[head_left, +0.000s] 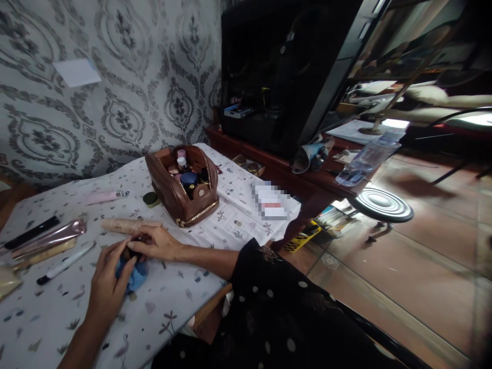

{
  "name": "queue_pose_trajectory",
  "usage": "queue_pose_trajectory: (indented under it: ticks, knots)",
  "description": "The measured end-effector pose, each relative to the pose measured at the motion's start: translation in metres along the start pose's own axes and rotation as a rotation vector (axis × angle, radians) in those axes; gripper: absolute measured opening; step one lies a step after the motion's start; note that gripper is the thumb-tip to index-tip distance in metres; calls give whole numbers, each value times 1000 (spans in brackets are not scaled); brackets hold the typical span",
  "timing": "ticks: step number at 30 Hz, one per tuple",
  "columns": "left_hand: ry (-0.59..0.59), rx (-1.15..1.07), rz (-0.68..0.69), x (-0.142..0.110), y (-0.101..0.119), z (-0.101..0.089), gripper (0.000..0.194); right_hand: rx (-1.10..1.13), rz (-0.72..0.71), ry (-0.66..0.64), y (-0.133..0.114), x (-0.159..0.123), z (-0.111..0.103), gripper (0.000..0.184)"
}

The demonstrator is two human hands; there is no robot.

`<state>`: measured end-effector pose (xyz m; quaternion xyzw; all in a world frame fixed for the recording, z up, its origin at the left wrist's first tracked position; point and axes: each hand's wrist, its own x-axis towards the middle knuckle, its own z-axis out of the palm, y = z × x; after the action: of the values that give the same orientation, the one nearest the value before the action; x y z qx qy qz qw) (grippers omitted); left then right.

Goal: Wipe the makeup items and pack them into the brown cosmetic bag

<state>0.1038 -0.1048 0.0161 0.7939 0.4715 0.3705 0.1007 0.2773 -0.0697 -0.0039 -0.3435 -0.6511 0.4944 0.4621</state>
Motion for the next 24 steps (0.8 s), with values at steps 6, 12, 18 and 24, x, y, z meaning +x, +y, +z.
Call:
queue_pose_trajectory:
  ticks: [6, 12, 18, 24]
  knots:
    - [41, 68, -17, -3, -9, -2, 49, 16, 33, -15, 8, 5, 3, 49]
    - [102, 162, -9, -4, -13, -5, 53, 86, 8, -5, 13, 9, 5, 42]
    - [-32, 317, -55, 0, -23, -41, 36, 115, 16, 127, 11, 11, 3, 39]
    - [-21, 499, 2, 6, -32, -67, 36, 106, 33, 125, 3, 8, 2, 46]
